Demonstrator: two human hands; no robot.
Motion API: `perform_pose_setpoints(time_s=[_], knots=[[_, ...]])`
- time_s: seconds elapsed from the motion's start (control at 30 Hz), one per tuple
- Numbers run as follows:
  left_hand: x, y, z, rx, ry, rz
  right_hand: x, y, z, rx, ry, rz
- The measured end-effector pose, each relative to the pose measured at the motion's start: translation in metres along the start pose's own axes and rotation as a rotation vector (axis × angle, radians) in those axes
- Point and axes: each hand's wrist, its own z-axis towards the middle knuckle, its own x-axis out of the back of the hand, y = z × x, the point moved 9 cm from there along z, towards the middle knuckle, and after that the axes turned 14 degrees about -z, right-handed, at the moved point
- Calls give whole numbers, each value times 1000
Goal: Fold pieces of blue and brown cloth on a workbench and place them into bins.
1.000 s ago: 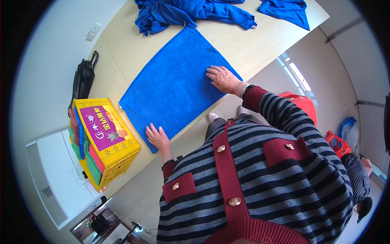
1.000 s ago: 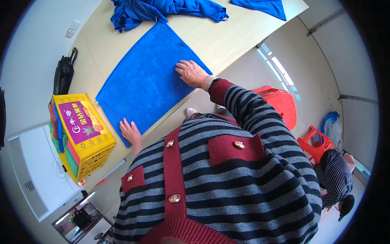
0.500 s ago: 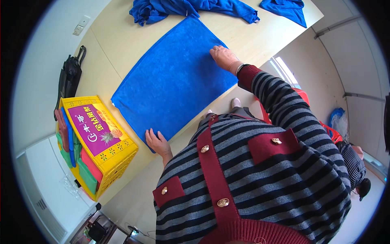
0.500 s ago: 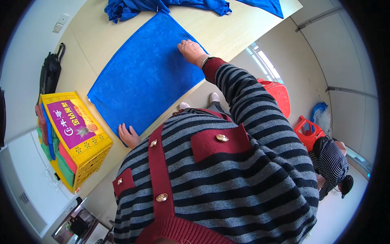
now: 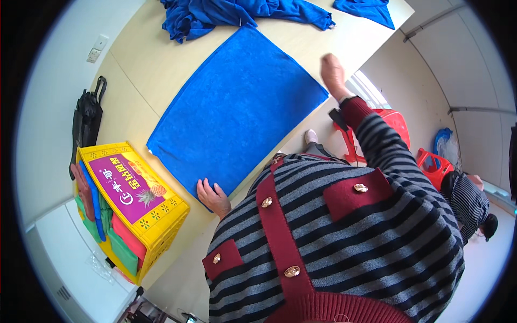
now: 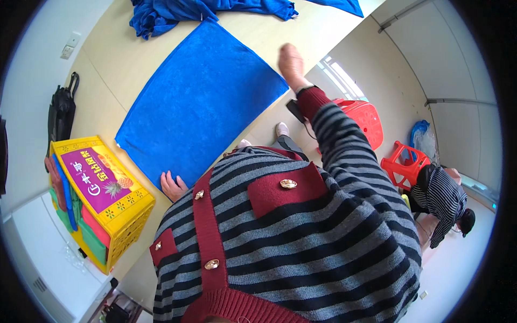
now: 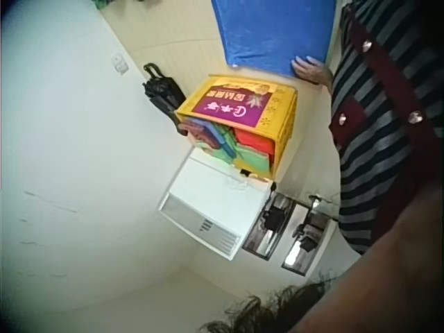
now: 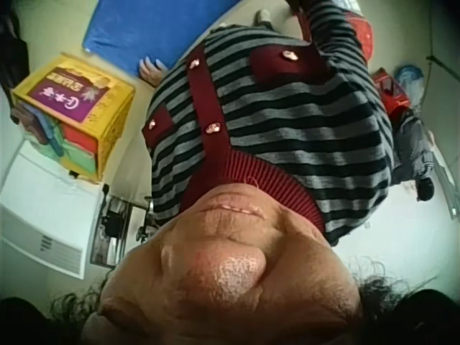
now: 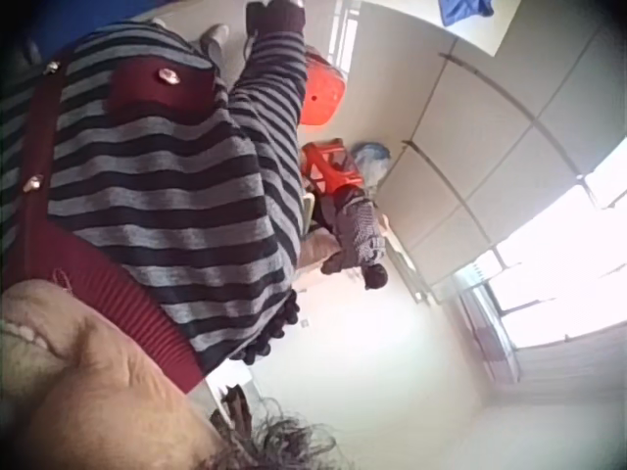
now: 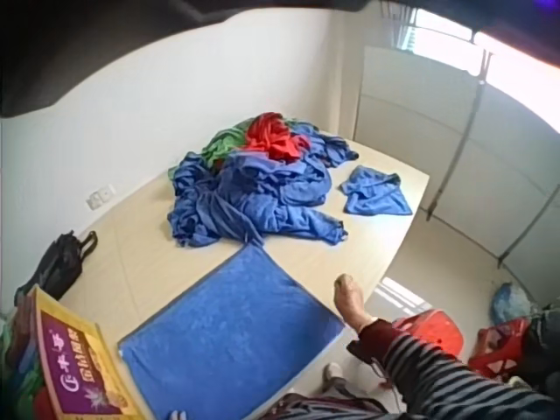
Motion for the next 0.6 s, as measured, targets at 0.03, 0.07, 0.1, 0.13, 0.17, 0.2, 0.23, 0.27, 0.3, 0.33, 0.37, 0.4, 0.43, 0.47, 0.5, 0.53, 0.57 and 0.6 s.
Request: perform_pose_setpoints(time_s=[0.03,0.07,0.1,0.13,0.17,0.2,0.23,0.27,0.3,0.33,0.37,0.4,0.43,0.47,0.5,0.53,0.57,0.6], knots=[[0,0,1,-10,3,2,15,27,-4,-28,36,-43],[-3,1,5,-21,-1,-9,28,64,-11,-61,75,-91],[-6,2,8,-33,5,-12,34,99,-25,-92,44,-149],[-10,4,11,-41,9,-14,41,131,-37,-122,9,-207],[-9,2,9,-45,15,-1,36,155,-51,-223,-206,-217],[-7,1,7,-50,13,1,28,175,-69,-322,-419,-225],[-8,1,9,-55,9,10,38,181,-82,-336,-409,-225],[-7,-1,8,-61,9,21,34,179,-97,-254,-489,-248],[-5,-2,8,-69,10,31,29,175,-108,-172,-564,-270],[-6,-1,10,-96,8,11,32,181,-112,-196,-541,-273],[-12,-1,13,-101,-25,-8,38,193,-119,-302,-524,-279],[-14,-6,14,-100,-47,-16,40,191,-117,-393,-508,-273],[-13,-10,11,-89,-72,1,50,176,-114,-367,-366,-220],[-15,-18,8,-80,-90,19,63,146,-108,-335,-219,-168],[-14,-18,7,-115,-80,-2,59,122,-102,-239,-197,-104],[-16,-19,7,-128,-74,7,57,101,-97,-145,-176,-49],[-16,-18,4,-120,-72,32,67,58,-93,-8,-158,-50],[-22,-15,6,-133,-70,26,76,15,-86,130,-143,-51]])
